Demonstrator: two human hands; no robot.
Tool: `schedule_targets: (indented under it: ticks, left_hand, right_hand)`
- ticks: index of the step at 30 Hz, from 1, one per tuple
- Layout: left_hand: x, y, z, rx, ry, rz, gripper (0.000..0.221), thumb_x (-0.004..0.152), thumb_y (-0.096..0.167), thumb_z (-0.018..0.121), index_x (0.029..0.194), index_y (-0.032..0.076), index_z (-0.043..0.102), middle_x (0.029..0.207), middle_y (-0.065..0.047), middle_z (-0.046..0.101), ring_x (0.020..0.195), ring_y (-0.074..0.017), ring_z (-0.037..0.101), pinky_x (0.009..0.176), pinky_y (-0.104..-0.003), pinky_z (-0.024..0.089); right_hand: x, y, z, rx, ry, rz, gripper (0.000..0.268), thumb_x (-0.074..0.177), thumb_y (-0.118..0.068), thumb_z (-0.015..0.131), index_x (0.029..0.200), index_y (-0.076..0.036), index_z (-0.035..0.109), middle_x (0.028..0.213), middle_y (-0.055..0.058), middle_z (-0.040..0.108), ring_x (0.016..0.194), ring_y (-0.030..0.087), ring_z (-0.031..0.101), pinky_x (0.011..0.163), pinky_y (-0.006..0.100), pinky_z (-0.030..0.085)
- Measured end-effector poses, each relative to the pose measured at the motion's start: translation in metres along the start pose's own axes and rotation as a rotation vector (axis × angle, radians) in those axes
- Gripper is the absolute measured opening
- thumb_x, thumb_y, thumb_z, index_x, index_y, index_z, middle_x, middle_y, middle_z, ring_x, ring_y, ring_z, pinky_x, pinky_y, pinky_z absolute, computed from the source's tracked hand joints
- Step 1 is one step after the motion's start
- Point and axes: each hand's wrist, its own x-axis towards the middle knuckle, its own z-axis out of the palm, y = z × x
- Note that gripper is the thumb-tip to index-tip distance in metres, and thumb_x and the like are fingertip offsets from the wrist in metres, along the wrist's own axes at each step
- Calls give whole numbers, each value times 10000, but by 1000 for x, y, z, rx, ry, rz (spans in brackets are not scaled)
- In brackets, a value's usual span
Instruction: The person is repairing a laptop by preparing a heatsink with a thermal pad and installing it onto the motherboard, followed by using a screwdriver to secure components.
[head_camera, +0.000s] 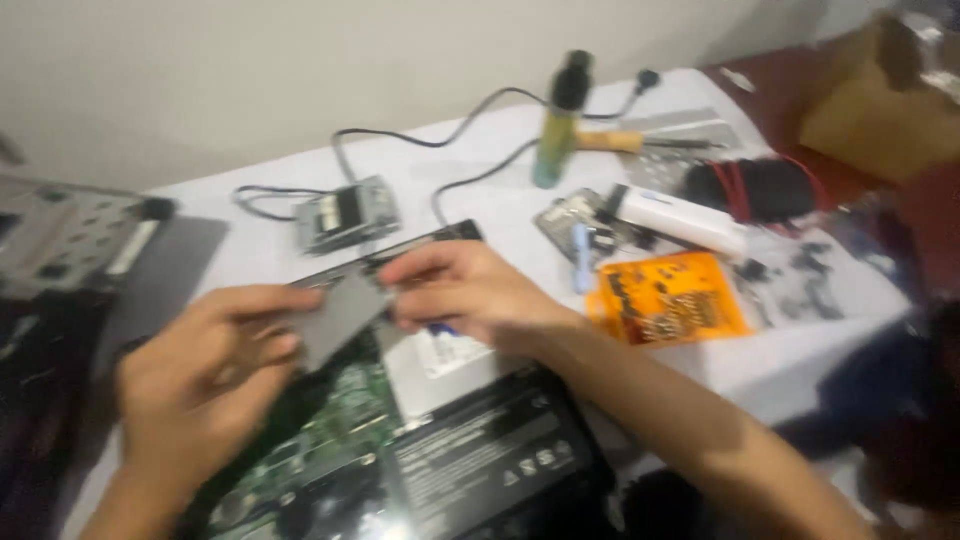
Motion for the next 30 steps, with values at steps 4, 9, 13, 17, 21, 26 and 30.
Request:
schedule_targets:
  ticks: [4,9,13,17,21,26,30]
  left_hand:
    - [-3,-1,4,-49,-12,-20,138,836,-89,704,750,-37,610,1086,-250,735,943,-280,754,865,-312,599]
    - [-3,-6,10,-118,-72,-269,212,804,-23,729,770,24,525,1149,-217,733,1068,-262,764,881,-292,636]
    - [-9,-17,17,-145,-77,-289,265,666,8,815,817,32,599,1098,-160,744,1016,-211,760,967,-277,581]
    - [16,-30,32,-123,-163,-1162,399,860,99,622,1244,60,518,1352,-180,637,1293,-305,597,1134,-415,425]
    - [-79,-186,-12,254,-333,-670,218,816,204,785,918,11,785,906,-144,760,737,-276,707,674,-388,548]
    - [-54,-166,3,206,-241,-885,326,950,247,705,918,-77,715,895,-226,638,825,-350,566,776,-450,387]
    - [-44,-125,20,7,-145,-778,303,1120,173,537,1112,-94,680,937,-224,685,839,-352,668,743,-452,492]
  right_hand:
    - [-8,-14,13,-21,21,24,396,802,46,765,1190,85,695,950,244,746,822,268,736,834,327,636]
    - [-8,-17,8,81,-158,-140,252,884,-24,773,1126,36,730,988,155,726,821,191,688,801,270,625]
    - [5,-11,4,166,-109,-168,171,895,-60,788,1065,-55,767,1030,149,730,875,228,696,794,276,617]
    - [9,-5,1,299,-116,-188,218,904,-95,794,1115,-62,747,1150,142,725,994,256,660,861,322,589]
    - [11,-4,1,371,-97,-184,273,868,-130,826,1116,-53,741,1181,158,732,1050,302,679,913,379,600]
    - [-1,-22,12,180,74,-194,288,819,-179,807,1075,-62,745,1125,144,758,1025,276,701,877,322,612]
    - [-9,-29,17,141,140,-223,346,830,-160,765,1135,-3,724,1191,178,739,1059,239,712,973,305,600]
